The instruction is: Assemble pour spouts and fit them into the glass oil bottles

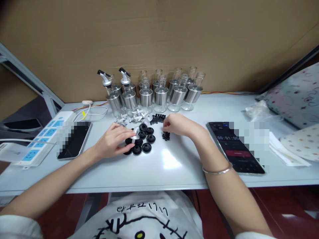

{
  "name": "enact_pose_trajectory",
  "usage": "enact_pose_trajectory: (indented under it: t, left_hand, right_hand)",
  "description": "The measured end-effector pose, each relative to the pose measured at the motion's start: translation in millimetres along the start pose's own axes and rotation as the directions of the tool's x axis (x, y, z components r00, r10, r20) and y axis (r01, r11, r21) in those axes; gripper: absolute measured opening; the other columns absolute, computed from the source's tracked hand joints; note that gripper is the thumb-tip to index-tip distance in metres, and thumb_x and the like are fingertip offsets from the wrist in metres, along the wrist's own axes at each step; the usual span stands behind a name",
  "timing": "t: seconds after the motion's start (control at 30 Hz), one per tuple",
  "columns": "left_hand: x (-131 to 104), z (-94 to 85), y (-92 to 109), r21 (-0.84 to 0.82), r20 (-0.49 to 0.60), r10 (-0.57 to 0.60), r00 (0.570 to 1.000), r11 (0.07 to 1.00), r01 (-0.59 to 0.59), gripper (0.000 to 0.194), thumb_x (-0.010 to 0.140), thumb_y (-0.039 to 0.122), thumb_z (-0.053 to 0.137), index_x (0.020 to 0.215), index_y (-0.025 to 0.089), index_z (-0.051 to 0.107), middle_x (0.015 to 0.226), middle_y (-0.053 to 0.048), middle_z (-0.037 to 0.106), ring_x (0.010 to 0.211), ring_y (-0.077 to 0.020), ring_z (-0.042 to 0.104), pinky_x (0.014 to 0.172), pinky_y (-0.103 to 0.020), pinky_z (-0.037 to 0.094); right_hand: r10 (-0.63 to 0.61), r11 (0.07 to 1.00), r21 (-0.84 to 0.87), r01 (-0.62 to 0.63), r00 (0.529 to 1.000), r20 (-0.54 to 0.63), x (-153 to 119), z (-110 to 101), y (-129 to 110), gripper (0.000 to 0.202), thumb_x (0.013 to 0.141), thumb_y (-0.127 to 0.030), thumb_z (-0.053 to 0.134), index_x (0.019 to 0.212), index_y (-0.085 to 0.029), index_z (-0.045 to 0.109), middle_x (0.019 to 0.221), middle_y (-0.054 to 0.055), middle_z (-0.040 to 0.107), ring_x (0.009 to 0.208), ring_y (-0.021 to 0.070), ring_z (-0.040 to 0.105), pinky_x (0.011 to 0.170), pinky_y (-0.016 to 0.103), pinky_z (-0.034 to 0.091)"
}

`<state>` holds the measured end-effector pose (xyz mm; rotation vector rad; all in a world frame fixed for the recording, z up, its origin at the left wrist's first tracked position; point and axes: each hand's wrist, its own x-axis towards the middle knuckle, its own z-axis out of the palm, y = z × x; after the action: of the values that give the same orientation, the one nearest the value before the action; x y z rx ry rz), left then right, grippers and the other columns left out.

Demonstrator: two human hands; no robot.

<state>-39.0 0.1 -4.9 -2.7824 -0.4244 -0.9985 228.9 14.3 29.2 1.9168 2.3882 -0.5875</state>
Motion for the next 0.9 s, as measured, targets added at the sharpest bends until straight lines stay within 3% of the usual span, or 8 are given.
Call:
enact_pose_trajectory:
  t: [0.27,0.43,0.53,0.63,0.73,0.9]
  left_hand:
    - [-1.1,0.3,-0.5,-0.019,0.008,-0.002,1.0,1.0,0.003,0.021,0.091,0.026,0.056,0.109,0.016,0.053,0.094,-0.006,0.072,0.08,-0.0158,0.066,0.075,-0.031,0.043]
    - [-0.8,0.1,-0.3,-0.023,0.002,-0.005,1.0,1.0,0.005,0.022,0.09,0.026,0.057,0.11,0.017,0.053,0.094,-0.006,0.072,0.08,-0.0156,0.066,0.075,-0.031,0.043]
    - [-0.9,-0.3,-0.2,-0.02,-0.013,-0.005,1.0,1.0,0.005,0.023,0.09,0.026,0.056,0.111,0.017,0.052,0.093,-0.006,0.072,0.08,-0.0154,0.066,0.074,-0.031,0.043]
    - [-1.0,-1.0,-0.4,-0.012,-0.034,0.001,0.999,1.0,-0.001,0.027,0.091,0.028,0.057,0.115,0.017,0.05,0.093,-0.006,0.072,0.08,-0.0156,0.066,0.074,-0.03,0.044]
    - [-0.7,-1.8,-0.3,-0.005,-0.076,0.013,0.997,1.0,-0.013,0.03,0.091,0.028,0.056,0.118,0.017,0.048,0.094,-0.006,0.072,0.081,-0.0157,0.066,0.073,-0.03,0.045]
    - [0.8,-4.5,0.4,0.01,-0.088,0.031,0.996,0.999,-0.03,0.029,0.092,0.028,0.055,0.117,0.016,0.048,0.093,-0.007,0.072,0.081,-0.0157,0.067,0.073,-0.03,0.045]
  right_hand:
    - [-0.072,0.997,0.003,0.073,0.99,-0.118,3.1,6.3,3.2,0.015,0.079,-0.019,0.056,0.073,-0.015,0.069,0.072,0.006,0.071,0.062,0.0165,0.058,0.06,0.028,0.041]
    - [-0.165,0.921,0.305,0.243,0.951,-0.261,-8.0,-2.7,-10.5,0.01,0.076,-0.019,0.058,0.072,-0.016,0.066,0.069,0.003,0.071,0.065,0.0158,0.064,0.063,0.026,0.046]
    - [-0.207,0.756,0.528,0.386,0.907,-0.367,-13.3,-3.8,-21.3,0.011,0.075,-0.026,0.063,0.071,-0.016,0.066,0.072,0.005,0.073,0.07,0.017,0.067,0.065,0.028,0.05]
    - [-0.221,0.483,0.727,0.489,0.871,-0.439,-12.1,3.7,-30.6,0.018,0.073,-0.033,0.07,0.07,-0.016,0.064,0.075,0.006,0.074,0.069,0.0171,0.069,0.065,0.03,0.053]
    - [-0.195,0.24,0.821,0.518,0.854,-0.482,-6.6,15.0,-37.6,0.025,0.07,-0.037,0.075,0.069,-0.017,0.061,0.077,0.006,0.075,0.065,0.016,0.07,0.062,0.03,0.055]
    - [-0.187,0.036,0.881,0.473,0.869,-0.459,-2.1,24.6,-43.6,0.027,0.067,-0.035,0.079,0.069,-0.017,0.059,0.078,0.004,0.075,0.065,0.0148,0.07,0.062,0.028,0.054]
